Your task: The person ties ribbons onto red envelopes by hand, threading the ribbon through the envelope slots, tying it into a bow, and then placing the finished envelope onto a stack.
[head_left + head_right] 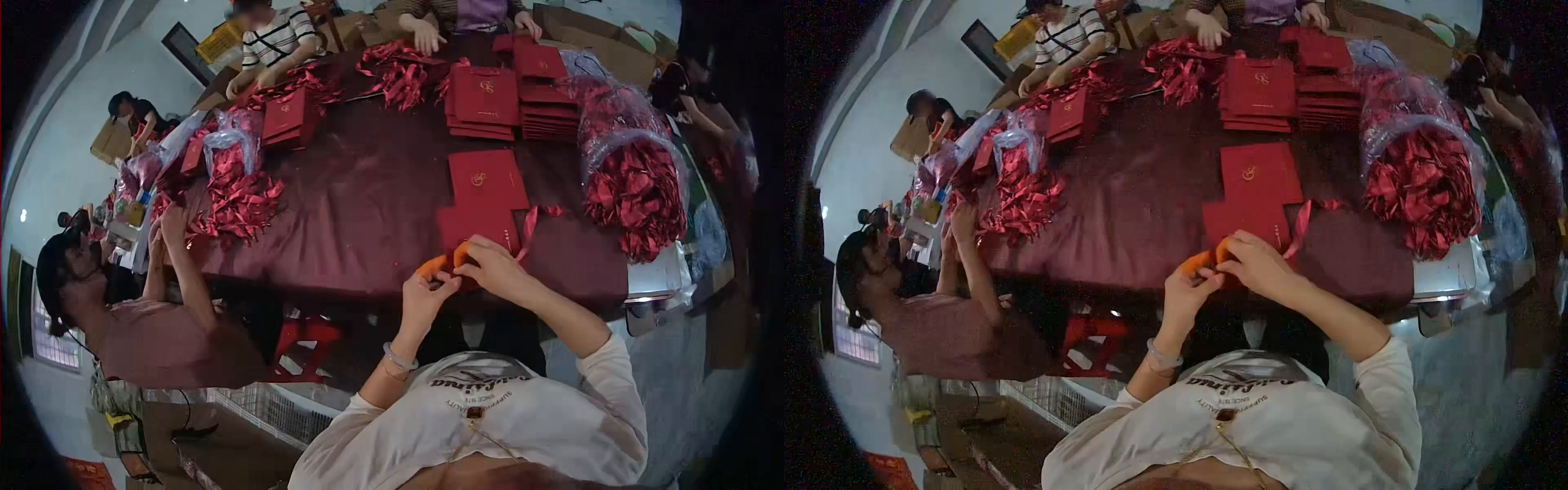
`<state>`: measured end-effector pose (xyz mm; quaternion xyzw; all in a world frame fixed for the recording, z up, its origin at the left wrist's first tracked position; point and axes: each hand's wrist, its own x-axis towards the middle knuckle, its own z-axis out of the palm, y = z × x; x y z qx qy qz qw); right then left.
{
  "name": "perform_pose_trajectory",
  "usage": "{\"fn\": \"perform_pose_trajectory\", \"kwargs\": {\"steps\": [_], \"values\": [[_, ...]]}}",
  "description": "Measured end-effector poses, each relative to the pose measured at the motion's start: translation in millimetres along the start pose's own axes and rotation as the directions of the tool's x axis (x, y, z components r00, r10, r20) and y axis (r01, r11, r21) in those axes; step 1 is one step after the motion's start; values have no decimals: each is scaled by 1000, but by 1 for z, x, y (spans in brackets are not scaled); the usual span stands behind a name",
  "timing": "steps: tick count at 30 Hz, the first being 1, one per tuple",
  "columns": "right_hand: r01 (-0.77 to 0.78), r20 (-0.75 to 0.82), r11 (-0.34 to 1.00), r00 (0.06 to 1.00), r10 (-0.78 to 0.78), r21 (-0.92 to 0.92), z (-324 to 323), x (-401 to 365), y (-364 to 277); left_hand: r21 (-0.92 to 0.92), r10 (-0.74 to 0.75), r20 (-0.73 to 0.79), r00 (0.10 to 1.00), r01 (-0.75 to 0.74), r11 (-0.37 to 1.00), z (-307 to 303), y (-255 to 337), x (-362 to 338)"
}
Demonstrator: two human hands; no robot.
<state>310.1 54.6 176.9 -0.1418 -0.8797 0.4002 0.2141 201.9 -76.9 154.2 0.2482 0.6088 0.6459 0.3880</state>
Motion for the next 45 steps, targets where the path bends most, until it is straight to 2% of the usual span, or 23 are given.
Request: {"fn": "perform_pose_trajectory", "kwargs": {"steps": [2, 4, 5, 9, 11, 12, 14, 18, 20, 21, 23, 24, 26, 28, 30, 34, 36, 37, 39, 41, 43, 44, 45], "values": [[-104, 62, 992, 993, 99, 77, -8, 0, 6, -14, -57, 71, 996, 58, 998, -3, 3, -1], [-100, 83, 991, 992, 92, 93, -9, -6, 14, 92, 32, 95, 995, -41, 995, 1, 5, -6], [-115, 115, 990, 988, 105, 84, -11, -8, 14, 328, 223, 155, 962, -263, 907, -6, -7, 0], [-103, 56, 969, 994, 93, 225, -13, -17, 14, 254, 288, 245, 926, -348, 902, -9, -14, 6], [-101, 9, 973, 995, 102, 206, -10, -18, 13, 437, 446, 204, 872, -489, 755, -1, -10, 9], [-105, -19, 980, 994, 110, 166, -6, -20, 16, 435, 448, 220, 866, -498, 750, 1, -4, 8], [-141, -42, 985, 989, 145, 96, -4, -21, 16, 422, 42, 134, 990, -95, 902, 7, 10, 5], [-76, -69, 996, 995, 78, 40, -6, -23, 14, 471, 153, 161, 975, -212, 856, 8, -5, 18], [-90, 0, 995, 996, 90, 51, -8, -24, 18, 651, 379, 217, 900, -423, 630, 8, -4, 21], [-94, -12, 994, 995, 95, 48, -9, -24, 17, 648, 380, 230, 896, -432, 627, 7, -2, 24], [-39, -10, 997, 999, 38, -73, -10, -26, 13, 801, 306, 324, 895, -432, 414, 5, 1, 27], [-43, -14, 996, 999, 42, -72, -10, -26, 13, 800, 303, 329, 894, -435, 414, 4, 5, 27], [-51, 36, 982, 998, 59, -183, -8, -27, 14, 824, 290, 430, 855, -503, 261, 4, 14, 27], [-26, 29, 985, 999, 31, -170, -5, -31, 23, 794, 364, 422, 830, -533, 294, 2, 14, 30], [-2, 48, 994, 999, 7, -107, -8, -29, 22, 862, 221, 433, 874, -473, 182, 6, 23, 32], [39, 18, 976, 999, -36, -214, -11, -31, 24, 812, 239, 401, 884, -464, 354, 3, 29, 34], [31, -11, 962, 999, -35, -273, -10, -32, 23, 840, 217, 400, 890, -451, 301, -3, 25, 34], [-50, 27, 944, 998, 62, -325, -10, -31, 22, 915, 96, 355, 930, -366, 170, -7, 29, 35], [25, -9, 937, 999, -30, -348, -11, -34, 27, 835, 258, 391, 883, -459, 304, -14, 47, 25], [26, 5, 941, 1000, -26, -337, -12, -33, 26, 845, 179, 350, 919, -393, 363, -35, 46, 25], [34, -8, 943, 999, -39, -332, -11, -32, 30, 870, 222, 286, 932, -350, 347, -55, 52, 18], [47, -24, 947, 998, -58, -319, -9, -34, 32, 924, 160, 203, 966, -243, 297, -72, 49, 20], [43, -25, 949, 998, -53, -311, -8, -35, 32, 928, 190, 129, 973, -186, 324, -78, 51, 15]]}}
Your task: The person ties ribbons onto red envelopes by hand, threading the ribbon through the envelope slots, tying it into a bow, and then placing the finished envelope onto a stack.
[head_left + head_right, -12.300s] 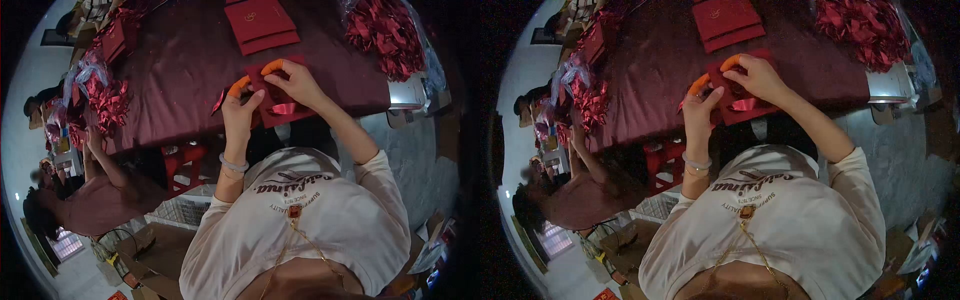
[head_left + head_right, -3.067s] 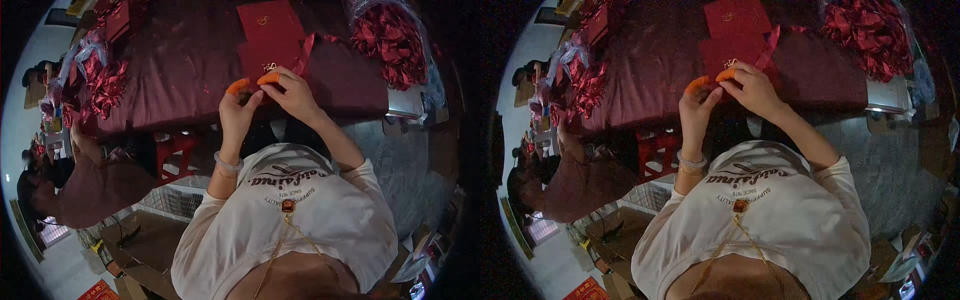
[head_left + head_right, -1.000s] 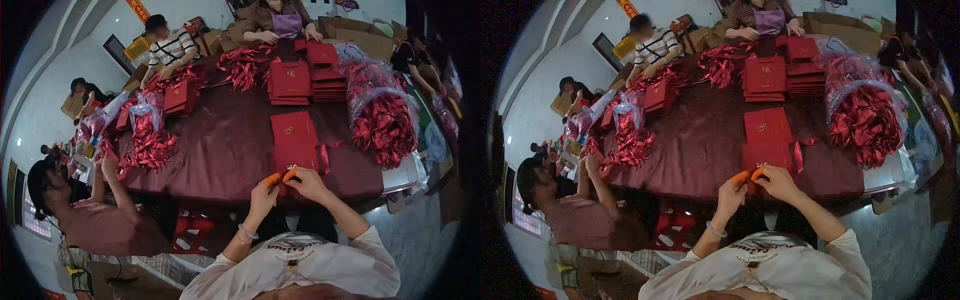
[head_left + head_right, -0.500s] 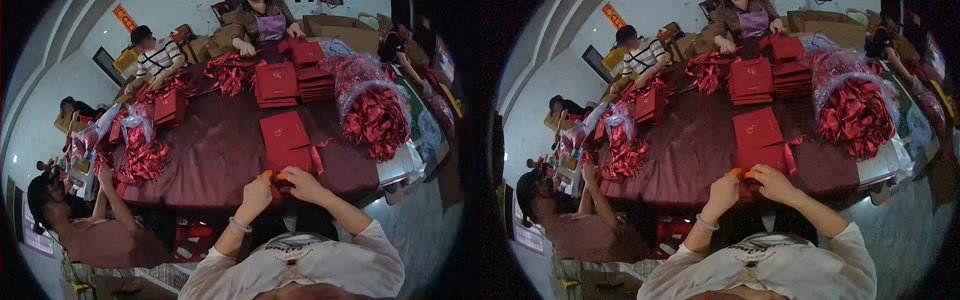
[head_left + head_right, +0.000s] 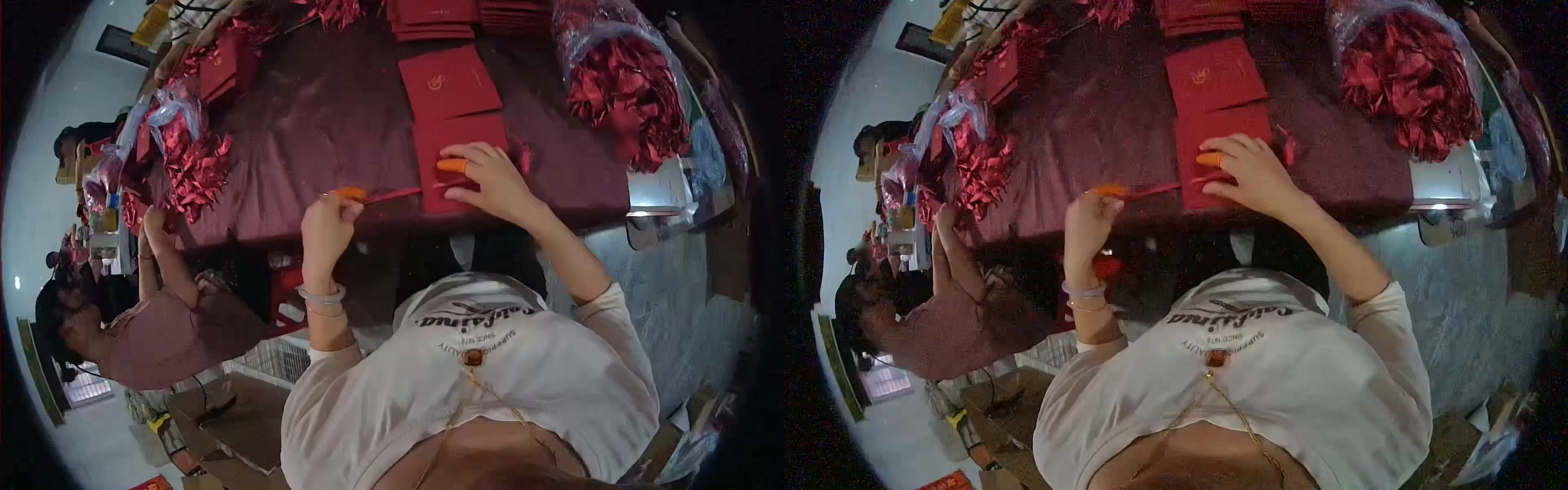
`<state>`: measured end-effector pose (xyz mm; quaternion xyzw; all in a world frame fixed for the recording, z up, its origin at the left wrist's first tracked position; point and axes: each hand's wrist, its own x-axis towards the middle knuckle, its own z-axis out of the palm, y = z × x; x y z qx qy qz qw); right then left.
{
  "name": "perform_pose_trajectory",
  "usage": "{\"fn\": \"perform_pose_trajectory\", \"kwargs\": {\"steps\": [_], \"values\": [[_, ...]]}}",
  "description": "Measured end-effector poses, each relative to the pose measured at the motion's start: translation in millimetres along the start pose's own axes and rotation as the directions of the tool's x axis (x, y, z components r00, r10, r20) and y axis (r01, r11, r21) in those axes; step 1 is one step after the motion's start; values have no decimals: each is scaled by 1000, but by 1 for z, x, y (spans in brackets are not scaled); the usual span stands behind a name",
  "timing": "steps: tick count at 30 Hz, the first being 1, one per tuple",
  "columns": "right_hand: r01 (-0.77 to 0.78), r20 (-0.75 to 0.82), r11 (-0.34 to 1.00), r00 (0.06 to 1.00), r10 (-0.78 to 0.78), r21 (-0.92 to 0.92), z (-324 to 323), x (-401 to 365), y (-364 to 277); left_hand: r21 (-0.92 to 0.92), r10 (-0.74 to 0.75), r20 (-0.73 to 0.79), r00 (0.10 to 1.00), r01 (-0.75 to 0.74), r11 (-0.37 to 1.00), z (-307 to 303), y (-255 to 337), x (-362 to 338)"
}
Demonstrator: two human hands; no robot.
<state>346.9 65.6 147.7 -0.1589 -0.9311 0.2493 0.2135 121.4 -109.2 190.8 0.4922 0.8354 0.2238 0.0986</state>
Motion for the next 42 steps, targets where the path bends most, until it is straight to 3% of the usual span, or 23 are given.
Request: {"fn": "perform_pose_trajectory", "kwargs": {"steps": [2, 4, 6, 7, 9, 10, 12, 15, 17, 20, 22, 24, 25, 27, 28, 29, 31, 32, 34, 35, 37, 41, 42], "values": [[-1, -18, 999, 1000, 0, -46, 2, 1, 0, -169, -9, -47, 999, 1, 986, 3, -15, -8], [-1, -13, 1000, 1000, 1, 1, 0, 1, 0, -19, 48, -12, 999, -48, 999, 10, -23, -7], [4, -55, 1000, 998, -5, -4, 2, -1, -3, -19, 188, -356, 916, -208, 978, 18, -20, -4], [81, -156, 996, 984, -85, -31, 0, -1, -5, 209, 298, -442, 846, -226, 952, 20, -17, -3], [148, -249, 986, 955, -162, -74, -7, -6, -7, 30, 141, -404, 904, -141, 990, 16, -4, -3], [115, -364, 988, 920, -146, -106, -12, -12, -7, -140, -11, -344, 939, -39, 989, 15, 2, -3], [-50, -596, 978, 799, -82, -202, -26, -18, -8, -131, 12, -343, 939, -60, 989, 16, 10, -2], [-536, -555, 816, 755, 348, -217, -47, -25, 3, -188, 25, -497, 867, -135, 973, 35, 29, 14], [-565, -497, 784, 773, 394, -256, -44, -32, 15, -353, 48, -390, 919, -198, 914, 45, 60, 23], [-600, -411, 754, 779, 474, -268, -38, -36, 25, -161, 171, -200, 965, -204, 965, 70, 85, 41], [-619, -382, 747, 768, 514, -241, -37, -41, 28, -241, 162, -185, 969, -204, 949, 82, 83, 42], [-533, -503, 844, 714, 487, 59, -37, -45, 27, -165, 180, -129, 975, -200, 966, 81, 83, 46], [-539, -502, 840, 712, 490, 56, -37, -47, 24, -233, 75, -185, 980, -118, 965, 84, 86, 41], [-268, -503, 679, 500, 705, 684, -38, -51, 18, -312, 14, -183, 983, -71, 948, 84, 87, 33], [-149, -423, 555, 497, 758, 819, -37, -54, 20, -379, -45, -181, 983, -27, 925, 83, 86, 31], [-155, -421, 553, 493, 762, 819, -35, -60, 24, -528, -36, -223, 974, -89, 845, 86, 81, 30], [124, -197, 154, 551, 811, 980, -30, -69, 36, -671, -61, -221, 973, -106, 734, 89, 76, 23], [124, -197, 154, 551, 811, 980, -31, -73, 37, -791, -88, -219, 972, -123, 600, 87, 75, 21], [220, 26, -208, 624, 781, 953, -31, -81, 38, -826, -51, -76, 996, -34, 563, 89, 64, 22], [219, 26, -207, 625, 780, 953, -32, -82, 39, -872, -91, -88, 992, -32, 489, 88, 66, 19], [265, 77, -494, 820, 568, 828, -33, -84, 40, -912, -133, -95, 987, -32, 410, 89, 67, 17], [215, 16, -279, 765, 643, 936, -33, -75, 31, -905, -151, -73, 986, -1, 425, 86, 64, 19], [151, -41, -85, 679, 733, 985, -34, -70, 23, -923, -153, -39, 987, 23, 385, 84, 65, 18]]}}
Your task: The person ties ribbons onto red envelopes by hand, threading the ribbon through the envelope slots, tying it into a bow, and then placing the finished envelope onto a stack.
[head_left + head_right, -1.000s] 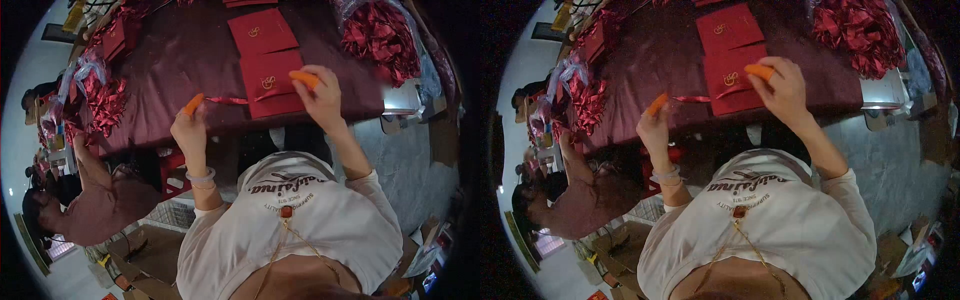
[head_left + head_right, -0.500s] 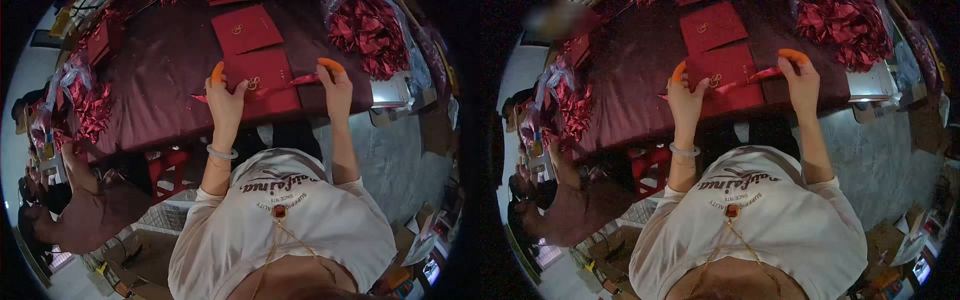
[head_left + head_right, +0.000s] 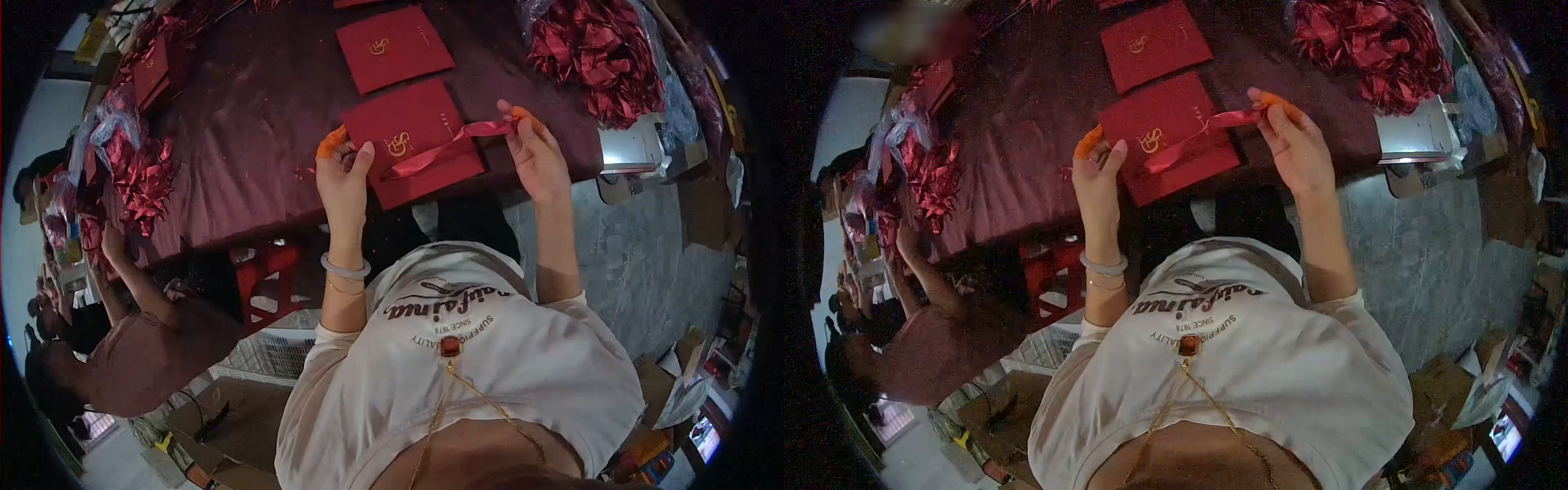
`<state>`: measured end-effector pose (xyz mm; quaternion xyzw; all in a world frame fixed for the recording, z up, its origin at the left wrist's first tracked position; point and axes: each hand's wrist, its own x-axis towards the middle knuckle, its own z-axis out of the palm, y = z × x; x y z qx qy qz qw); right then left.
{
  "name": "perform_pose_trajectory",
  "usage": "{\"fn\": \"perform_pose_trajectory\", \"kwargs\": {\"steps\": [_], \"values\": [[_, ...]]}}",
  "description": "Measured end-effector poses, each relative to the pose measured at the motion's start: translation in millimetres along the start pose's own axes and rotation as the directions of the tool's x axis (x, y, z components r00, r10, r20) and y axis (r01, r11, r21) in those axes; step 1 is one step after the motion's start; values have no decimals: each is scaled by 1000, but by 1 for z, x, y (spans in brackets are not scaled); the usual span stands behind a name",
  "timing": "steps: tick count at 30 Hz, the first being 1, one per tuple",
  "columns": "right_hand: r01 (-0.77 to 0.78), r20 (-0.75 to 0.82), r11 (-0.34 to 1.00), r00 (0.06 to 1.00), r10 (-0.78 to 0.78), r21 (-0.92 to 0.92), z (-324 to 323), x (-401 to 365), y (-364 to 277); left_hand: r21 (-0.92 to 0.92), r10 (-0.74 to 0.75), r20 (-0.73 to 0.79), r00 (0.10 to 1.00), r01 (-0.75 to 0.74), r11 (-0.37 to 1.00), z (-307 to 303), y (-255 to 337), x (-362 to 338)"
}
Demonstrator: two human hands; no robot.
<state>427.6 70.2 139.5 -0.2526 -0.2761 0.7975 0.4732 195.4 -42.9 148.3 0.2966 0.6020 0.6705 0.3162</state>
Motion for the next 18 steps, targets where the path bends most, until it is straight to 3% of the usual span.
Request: {"fn": "perform_pose_trajectory", "kwargs": {"steps": [1, 2, 4, 5, 7, 10, 12, 15, 16, 18], "values": [[77, -95, 978, 991, -97, -194, 6, -2, 0, -3, 1, 0, 1000, -1, 1000, 0, 1, 0], [79, -93, 977, 991, -99, -196, 7, -3, 1, -19, 6, 8, 1000, -6, 1000, 1, 1, 0], [172, -127, 891, 961, -245, -421, 9, -3, 1, -35, 11, 11, 1000, -10, 999, 1, 2, 0], [171, -123, 891, 962, -243, -421, 12, -1, 3, -35, 14, 17, 1000, -13, 999, 1, 3, 0], [220, -78, 955, 968, -239, -200, 20, 1, 6, -30, 12, 16, 1000, -12, 999, 2, 6, -2], [165, 2, 986, 986, -165, -35, 24, 12, 9, -94, -37, 20, 999, 39, 995, -2, 3, -1], [83, -35, 993, 996, -86, -82, 46, 15, 3, -132, -35, -2, 999, 34, 991, -3, 2, -1], [-6, 127, 967, 991, 39, -254, 55, 38, 10, -115, -62, -72, 995, 53, 992, -6, 0, -3], [-9, 136, 968, 990, 45, -252, 60, 42, 15, -149, -51, -55, 997, 42, 988, -7, 0, -4], [128, 226, 851, 974, -12, -509, 79, 47, 26, -183, -34, -43, 998, 26, 983, -5, 0, -4]]}}
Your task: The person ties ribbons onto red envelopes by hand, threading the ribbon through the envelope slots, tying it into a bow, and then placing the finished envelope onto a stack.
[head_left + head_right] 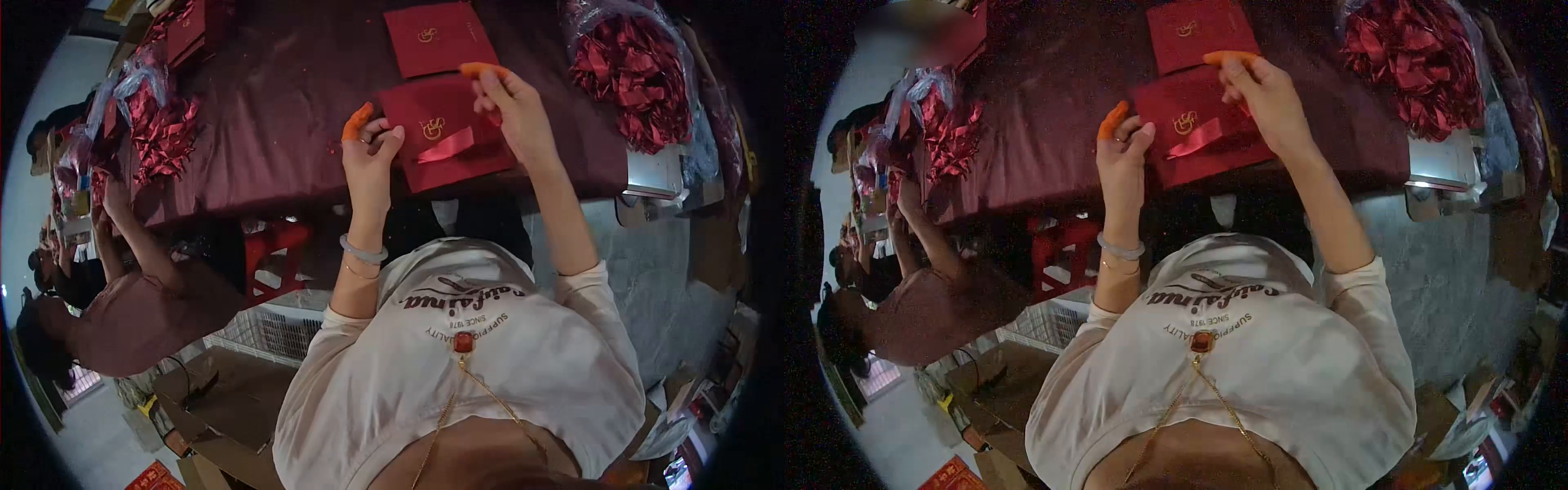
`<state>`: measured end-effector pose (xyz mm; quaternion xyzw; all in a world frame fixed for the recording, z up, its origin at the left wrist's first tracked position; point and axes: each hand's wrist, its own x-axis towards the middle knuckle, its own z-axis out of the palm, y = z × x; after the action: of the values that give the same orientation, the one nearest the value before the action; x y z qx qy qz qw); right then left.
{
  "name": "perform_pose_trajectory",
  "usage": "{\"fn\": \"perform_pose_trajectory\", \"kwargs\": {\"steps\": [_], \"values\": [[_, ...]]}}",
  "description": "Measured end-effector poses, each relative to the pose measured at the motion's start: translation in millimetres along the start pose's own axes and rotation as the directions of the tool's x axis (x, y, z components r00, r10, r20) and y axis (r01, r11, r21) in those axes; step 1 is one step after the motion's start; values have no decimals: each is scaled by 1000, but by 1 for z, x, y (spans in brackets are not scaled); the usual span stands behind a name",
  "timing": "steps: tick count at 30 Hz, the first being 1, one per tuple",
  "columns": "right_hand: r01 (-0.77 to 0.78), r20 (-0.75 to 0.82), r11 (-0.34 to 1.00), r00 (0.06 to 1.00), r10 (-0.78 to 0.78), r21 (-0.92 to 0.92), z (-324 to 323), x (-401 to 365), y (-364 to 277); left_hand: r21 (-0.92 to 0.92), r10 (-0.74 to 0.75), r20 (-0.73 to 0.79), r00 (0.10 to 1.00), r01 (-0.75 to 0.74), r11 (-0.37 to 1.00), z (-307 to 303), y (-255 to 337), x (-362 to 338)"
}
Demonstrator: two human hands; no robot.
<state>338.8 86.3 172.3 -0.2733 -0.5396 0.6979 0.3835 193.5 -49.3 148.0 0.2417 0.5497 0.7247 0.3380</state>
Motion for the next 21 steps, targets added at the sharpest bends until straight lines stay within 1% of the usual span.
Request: {"fn": "perform_pose_trajectory", "kwargs": {"steps": [1, 3, 4, 5, 7, 8, 9, 11, 15, 17, 19, 21], "values": [[8, 41, 987, 999, -1, -164, 6, 2, 0, -8, -10, -9, 1000, 10, 1000, 2, 1, 0], [56, 204, 939, 979, 16, -340, 11, 8, 5, -25, -31, -25, 999, 30, 999, 3, 2, 1], [55, 216, 920, 976, 33, -389, 15, 9, 11, 1, -14, 1, 1000, 14, 1000, 1, -1, 2], [55, 220, 920, 975, 34, -388, 19, 10, 15, 1, -12, -3, 1000, 12, 1000, 2, 0, 1], [85, 233, 930, 972, 1, -358, 25, 11, 19, -12, 49, -10, 999, -49, 999, 7, 2, -2], [79, 253, 902, 967, 34, -425, 27, 13, 16, -48, 32, 3, 999, -31, 998, 6, 1, -2], [80, 255, 902, 966, 35, -424, 28, 14, 16, -48, 33, 1, 999, -32, 998, 6, 0, -2], [235, 304, 798, 950, -68, -556, 28, 16, 16, 46, 55, -8, 998, -54, 997, 6, 0, -2], [275, 299, 781, 947, -119, -561, 31, 14, 17, 15, 61, 31, 998, -61, 998, 9, 6, -5], [346, 305, 742, 932, -197, -575, 31, 13, 22, 23, 74, 39, 996, -75, 997, 7, 1, -4], [364, 298, 725, 928, -225, -585, 31, 14, 27, 34, 85, 52, 995, -87, 996, 5, -2, -3], [381, 291, 705, 923, -252, -598, 33, 13, 28, -26, 100, 58, 993, -99, 995, 7, -1, -4]]}}
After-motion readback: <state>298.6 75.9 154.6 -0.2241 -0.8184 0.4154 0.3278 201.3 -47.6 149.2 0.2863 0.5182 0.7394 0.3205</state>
